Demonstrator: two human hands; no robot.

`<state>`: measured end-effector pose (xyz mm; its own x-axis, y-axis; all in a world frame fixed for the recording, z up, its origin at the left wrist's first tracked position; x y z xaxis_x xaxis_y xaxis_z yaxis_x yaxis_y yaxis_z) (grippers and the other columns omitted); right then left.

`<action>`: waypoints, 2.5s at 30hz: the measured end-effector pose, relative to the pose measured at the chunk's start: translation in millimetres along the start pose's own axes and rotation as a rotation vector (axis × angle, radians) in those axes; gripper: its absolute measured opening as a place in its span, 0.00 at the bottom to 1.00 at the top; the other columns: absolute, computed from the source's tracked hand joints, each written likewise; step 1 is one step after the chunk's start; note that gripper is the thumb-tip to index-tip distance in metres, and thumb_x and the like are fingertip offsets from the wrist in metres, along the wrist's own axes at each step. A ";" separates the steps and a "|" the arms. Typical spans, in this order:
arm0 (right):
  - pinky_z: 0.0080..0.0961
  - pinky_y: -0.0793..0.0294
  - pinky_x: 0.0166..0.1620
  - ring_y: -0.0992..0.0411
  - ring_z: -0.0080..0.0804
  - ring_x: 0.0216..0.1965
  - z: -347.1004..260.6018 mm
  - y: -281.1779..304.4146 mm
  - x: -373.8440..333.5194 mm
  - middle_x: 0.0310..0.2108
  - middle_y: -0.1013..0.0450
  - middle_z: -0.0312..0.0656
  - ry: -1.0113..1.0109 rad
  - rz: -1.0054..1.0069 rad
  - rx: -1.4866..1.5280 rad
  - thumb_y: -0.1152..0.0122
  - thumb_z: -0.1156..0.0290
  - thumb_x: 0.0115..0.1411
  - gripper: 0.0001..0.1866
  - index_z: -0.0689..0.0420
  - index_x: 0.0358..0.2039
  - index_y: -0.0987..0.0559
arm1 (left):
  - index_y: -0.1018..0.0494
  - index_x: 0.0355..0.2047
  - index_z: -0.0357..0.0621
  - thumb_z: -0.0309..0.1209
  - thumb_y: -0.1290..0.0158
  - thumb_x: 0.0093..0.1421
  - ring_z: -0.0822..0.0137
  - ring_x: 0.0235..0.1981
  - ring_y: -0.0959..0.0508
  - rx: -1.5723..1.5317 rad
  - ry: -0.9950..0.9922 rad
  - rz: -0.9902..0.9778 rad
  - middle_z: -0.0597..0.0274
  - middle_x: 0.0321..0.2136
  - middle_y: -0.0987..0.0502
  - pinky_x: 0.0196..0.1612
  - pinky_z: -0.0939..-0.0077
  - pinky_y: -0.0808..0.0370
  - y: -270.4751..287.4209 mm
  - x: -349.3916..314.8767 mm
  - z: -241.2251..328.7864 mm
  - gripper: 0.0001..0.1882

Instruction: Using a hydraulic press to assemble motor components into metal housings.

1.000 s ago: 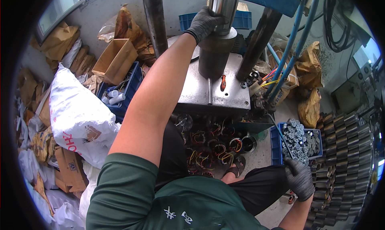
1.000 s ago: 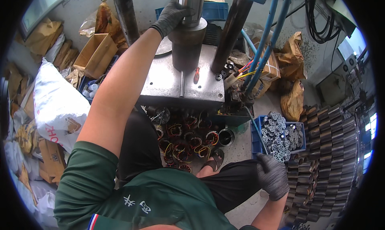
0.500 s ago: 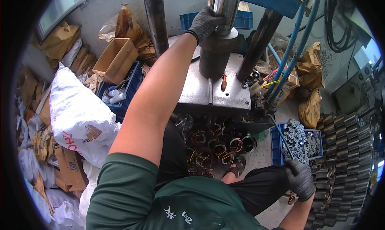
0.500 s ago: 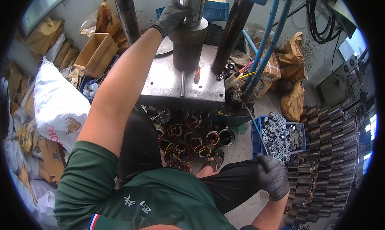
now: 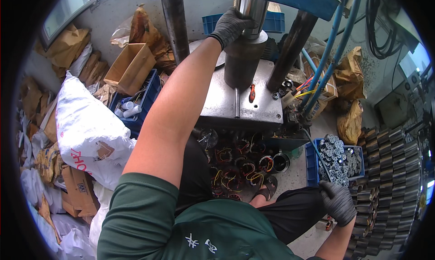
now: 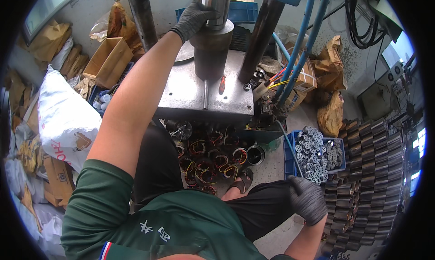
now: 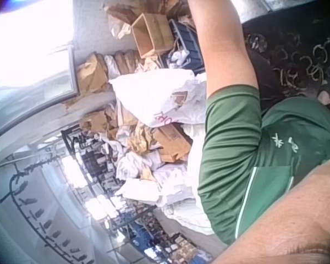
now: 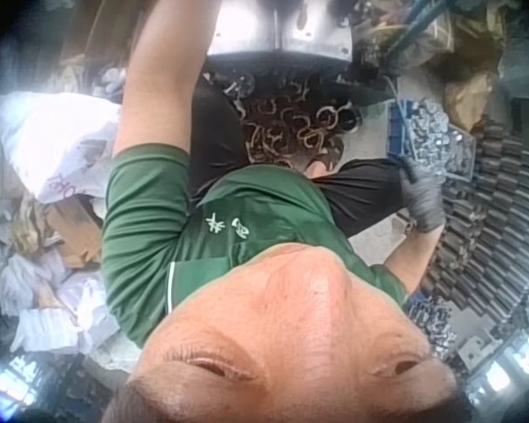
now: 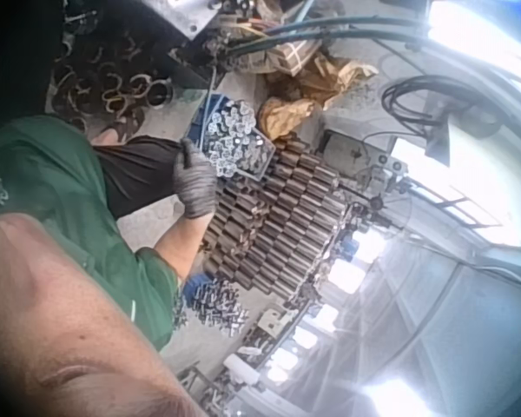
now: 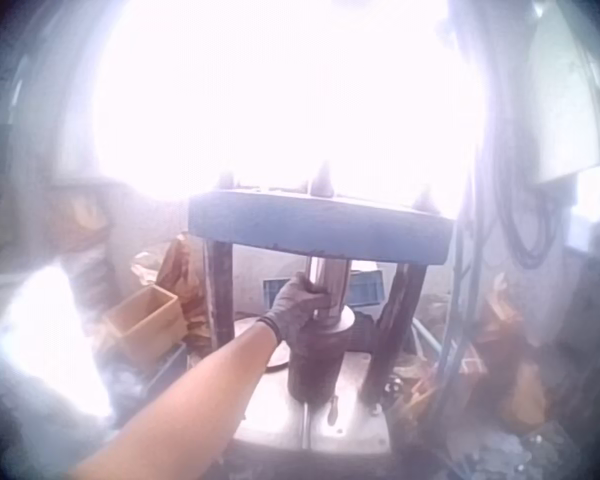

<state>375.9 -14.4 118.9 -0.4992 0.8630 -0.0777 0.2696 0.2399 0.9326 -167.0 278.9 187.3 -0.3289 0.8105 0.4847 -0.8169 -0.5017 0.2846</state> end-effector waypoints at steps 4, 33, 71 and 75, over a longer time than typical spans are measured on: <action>0.42 0.19 0.50 0.19 0.56 0.45 3.3 7.4 0.1 0.42 0.19 0.58 -0.046 0.121 0.054 0.39 0.73 0.61 0.16 0.62 0.48 0.16 | 0.25 0.44 0.37 0.50 0.22 0.41 0.63 0.36 0.18 0.012 -0.013 -0.019 0.52 0.33 0.18 0.43 0.68 0.21 -0.4 -0.3 0.9 0.38; 0.40 0.20 0.45 0.19 0.53 0.40 -7.0 60.7 30.3 0.38 0.19 0.54 0.102 0.540 -0.144 0.40 0.79 0.63 0.13 0.61 0.48 0.17 | 0.46 0.63 0.29 0.49 0.23 0.44 0.53 0.58 0.24 0.153 -0.212 0.062 0.42 0.55 0.26 0.65 0.67 0.28 -12.6 12.5 9.3 0.58; 0.56 0.40 0.69 0.24 0.50 0.49 -138.1 41.4 49.3 0.48 0.22 0.45 0.542 0.439 -0.634 0.30 0.73 0.50 0.21 0.56 0.47 0.21 | 0.28 0.50 0.35 0.22 0.33 0.56 0.60 0.36 0.14 -1.267 0.244 0.349 0.54 0.39 0.19 0.35 0.65 0.11 11.3 -244.0 -40.1 0.23; 0.56 0.40 0.69 0.24 0.51 0.49 -203.5 20.9 99.2 0.48 0.22 0.45 0.665 0.479 -0.424 0.29 0.72 0.50 0.25 0.57 0.50 0.22 | 0.29 0.48 0.32 0.21 0.35 0.59 0.54 0.30 0.14 -1.345 0.389 0.356 0.48 0.37 0.19 0.24 0.63 0.13 9.9 -245.2 -43.9 0.20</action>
<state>164.5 -14.2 202.4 -0.8179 0.3639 0.4456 0.3104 -0.3731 0.8743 -115.2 88.4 34.9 -0.5325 0.8451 0.0483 -0.4121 -0.2089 -0.8869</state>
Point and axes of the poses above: each hand's wrist, its own x-axis towards the middle knuckle, its own y-axis out of the back of the hand, z = x × y, the point moved 6 cm from there along x, towards the middle knuckle
